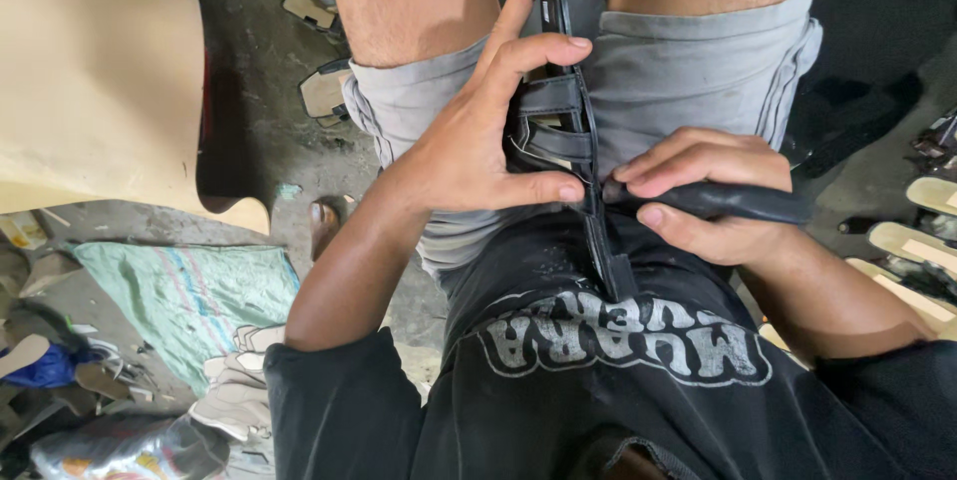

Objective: The person assembles sandals by attaching straps to the sole using a handheld tool. They repeatedly position the strap, press the tool to secure it, and inspect the connection before moving to the next unit.

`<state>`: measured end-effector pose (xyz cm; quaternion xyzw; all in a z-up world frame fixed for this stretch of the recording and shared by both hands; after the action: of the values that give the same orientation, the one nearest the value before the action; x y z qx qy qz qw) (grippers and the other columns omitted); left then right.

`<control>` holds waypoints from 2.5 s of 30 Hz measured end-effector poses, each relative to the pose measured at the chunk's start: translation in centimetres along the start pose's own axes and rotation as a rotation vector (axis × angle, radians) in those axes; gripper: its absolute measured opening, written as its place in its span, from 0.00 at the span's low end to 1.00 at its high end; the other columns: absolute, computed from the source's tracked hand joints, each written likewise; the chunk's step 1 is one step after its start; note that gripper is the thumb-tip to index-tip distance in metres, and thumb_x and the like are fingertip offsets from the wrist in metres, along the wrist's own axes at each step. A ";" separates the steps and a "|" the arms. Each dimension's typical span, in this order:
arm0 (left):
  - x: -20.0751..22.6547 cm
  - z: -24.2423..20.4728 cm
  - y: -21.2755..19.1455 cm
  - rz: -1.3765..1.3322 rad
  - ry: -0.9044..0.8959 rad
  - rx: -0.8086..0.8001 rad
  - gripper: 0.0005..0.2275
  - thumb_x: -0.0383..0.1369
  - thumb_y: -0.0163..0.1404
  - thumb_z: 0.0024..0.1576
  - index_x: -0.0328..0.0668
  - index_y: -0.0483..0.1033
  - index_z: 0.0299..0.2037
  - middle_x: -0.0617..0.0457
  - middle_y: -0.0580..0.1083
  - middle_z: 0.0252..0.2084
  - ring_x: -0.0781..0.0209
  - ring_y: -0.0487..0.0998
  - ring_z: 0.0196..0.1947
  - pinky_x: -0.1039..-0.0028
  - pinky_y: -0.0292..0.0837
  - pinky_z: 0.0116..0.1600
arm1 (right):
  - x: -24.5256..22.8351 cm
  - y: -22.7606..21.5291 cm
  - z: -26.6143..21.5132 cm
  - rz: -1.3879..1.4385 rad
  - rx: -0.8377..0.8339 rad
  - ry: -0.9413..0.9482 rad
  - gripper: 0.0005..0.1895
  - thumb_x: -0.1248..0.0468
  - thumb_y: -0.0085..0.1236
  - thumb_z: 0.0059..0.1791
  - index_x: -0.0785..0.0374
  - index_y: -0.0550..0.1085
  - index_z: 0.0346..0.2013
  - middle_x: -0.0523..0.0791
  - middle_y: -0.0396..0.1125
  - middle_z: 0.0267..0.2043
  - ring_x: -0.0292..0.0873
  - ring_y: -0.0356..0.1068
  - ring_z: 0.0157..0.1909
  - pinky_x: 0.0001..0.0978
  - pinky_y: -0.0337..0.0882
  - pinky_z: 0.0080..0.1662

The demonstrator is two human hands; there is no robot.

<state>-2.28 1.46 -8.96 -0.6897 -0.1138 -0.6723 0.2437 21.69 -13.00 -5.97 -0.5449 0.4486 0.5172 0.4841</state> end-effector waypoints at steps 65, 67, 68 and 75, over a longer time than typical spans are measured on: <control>5.6 3.3 -0.9 -0.253 0.019 0.046 0.32 0.36 0.66 0.66 0.46 0.57 0.73 0.51 0.47 0.78 0.60 0.58 0.76 0.69 0.60 0.79 | -6.2 -5.0 6.2 -0.118 -0.105 -0.229 0.09 0.71 0.65 0.43 0.69 0.76 0.36 0.53 0.74 0.38 0.51 0.78 0.48 0.43 0.79 0.55; 5.5 3.7 -0.9 -0.353 0.035 0.047 0.29 0.33 0.65 0.68 0.47 0.58 0.73 0.52 0.46 0.78 0.62 0.57 0.76 0.72 0.58 0.79 | -5.6 -4.3 5.8 -0.057 -0.007 -0.253 0.08 0.71 0.64 0.43 0.69 0.75 0.36 0.53 0.73 0.39 0.52 0.78 0.47 0.43 0.80 0.54; 5.5 3.8 -0.8 -0.396 0.037 0.049 0.28 0.32 0.64 0.68 0.47 0.59 0.73 0.53 0.47 0.78 0.63 0.57 0.76 0.72 0.57 0.79 | -5.0 -4.1 5.5 -0.056 0.018 -0.251 0.08 0.70 0.64 0.43 0.69 0.75 0.36 0.54 0.73 0.39 0.52 0.78 0.47 0.42 0.80 0.54; 5.3 3.2 0.2 -0.468 -0.051 0.041 0.32 0.30 0.67 0.64 0.46 0.59 0.73 0.53 0.52 0.76 0.64 0.58 0.74 0.74 0.60 0.76 | -2.6 -3.4 3.5 -0.006 0.067 -0.216 0.09 0.70 0.65 0.44 0.68 0.76 0.37 0.54 0.74 0.40 0.49 0.79 0.46 0.36 0.81 0.50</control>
<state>0.92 1.98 -3.72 -0.6563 -0.2904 -0.6902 0.0920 24.48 -9.09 -3.16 -0.4708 0.4094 0.5560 0.5492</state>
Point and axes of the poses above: each hand's wrist, its own z-axis towards the middle knuckle, its own y-axis out of the palm, x = y × z, the point moved 1 cm from there along z, towards the middle knuckle
